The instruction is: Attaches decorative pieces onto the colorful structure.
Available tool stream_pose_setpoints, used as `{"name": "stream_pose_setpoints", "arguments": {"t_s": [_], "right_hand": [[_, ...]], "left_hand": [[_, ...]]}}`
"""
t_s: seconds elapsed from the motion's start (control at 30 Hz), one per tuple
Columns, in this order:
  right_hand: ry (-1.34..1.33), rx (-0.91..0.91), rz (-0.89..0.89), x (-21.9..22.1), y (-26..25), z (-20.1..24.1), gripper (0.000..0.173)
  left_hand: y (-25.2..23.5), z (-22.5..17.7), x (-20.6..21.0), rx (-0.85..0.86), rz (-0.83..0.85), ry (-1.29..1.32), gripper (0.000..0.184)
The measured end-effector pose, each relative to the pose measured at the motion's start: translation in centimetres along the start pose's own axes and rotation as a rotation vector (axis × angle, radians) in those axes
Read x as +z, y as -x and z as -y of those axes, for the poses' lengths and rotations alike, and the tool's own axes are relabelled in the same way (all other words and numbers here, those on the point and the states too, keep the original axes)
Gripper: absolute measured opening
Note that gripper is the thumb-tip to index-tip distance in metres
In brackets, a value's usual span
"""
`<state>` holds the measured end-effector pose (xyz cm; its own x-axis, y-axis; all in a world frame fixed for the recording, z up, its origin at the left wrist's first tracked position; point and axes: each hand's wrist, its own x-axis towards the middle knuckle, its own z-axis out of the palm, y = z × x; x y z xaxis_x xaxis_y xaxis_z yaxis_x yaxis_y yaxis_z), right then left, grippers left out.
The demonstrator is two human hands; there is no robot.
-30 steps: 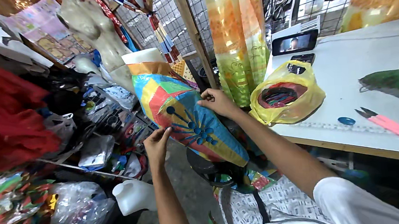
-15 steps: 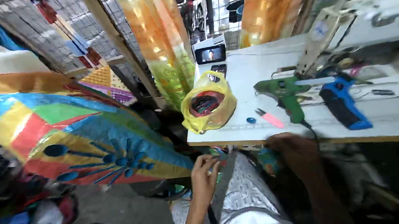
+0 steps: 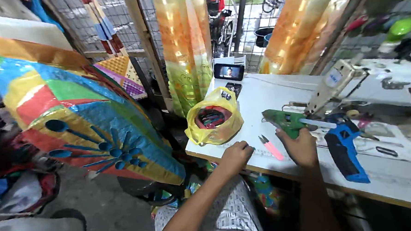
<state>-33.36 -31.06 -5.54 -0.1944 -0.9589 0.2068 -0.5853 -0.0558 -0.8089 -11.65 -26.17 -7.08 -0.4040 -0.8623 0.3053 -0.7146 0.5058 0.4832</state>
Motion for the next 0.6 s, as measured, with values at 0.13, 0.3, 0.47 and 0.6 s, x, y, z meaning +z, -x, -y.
{"name": "stream_pose_setpoints", "arguments": {"t_s": [0.13,0.3,0.47,0.6], "right_hand": [[-0.19,-0.072,-0.016,0.4,1.2,-0.6,0.056],[-0.492,-0.138,0.044,-0.3,7.6,1.4,0.044],[-0.668,-0.215,0.173,-0.2,9.7,1.0,0.034],[-0.663,-0.278,0.181,0.3,9.2,0.9,0.038]], "left_hand": [[2.7,-0.1,-1.9,-0.247,-0.33,0.379,0.022],[3.6,-0.1,-5.7,-0.581,-0.513,0.806,0.014],[3.0,-0.5,-6.4,-0.64,-0.571,0.986,0.009],[2.9,-1.1,-6.4,-0.622,-0.561,0.972,0.009]]}}
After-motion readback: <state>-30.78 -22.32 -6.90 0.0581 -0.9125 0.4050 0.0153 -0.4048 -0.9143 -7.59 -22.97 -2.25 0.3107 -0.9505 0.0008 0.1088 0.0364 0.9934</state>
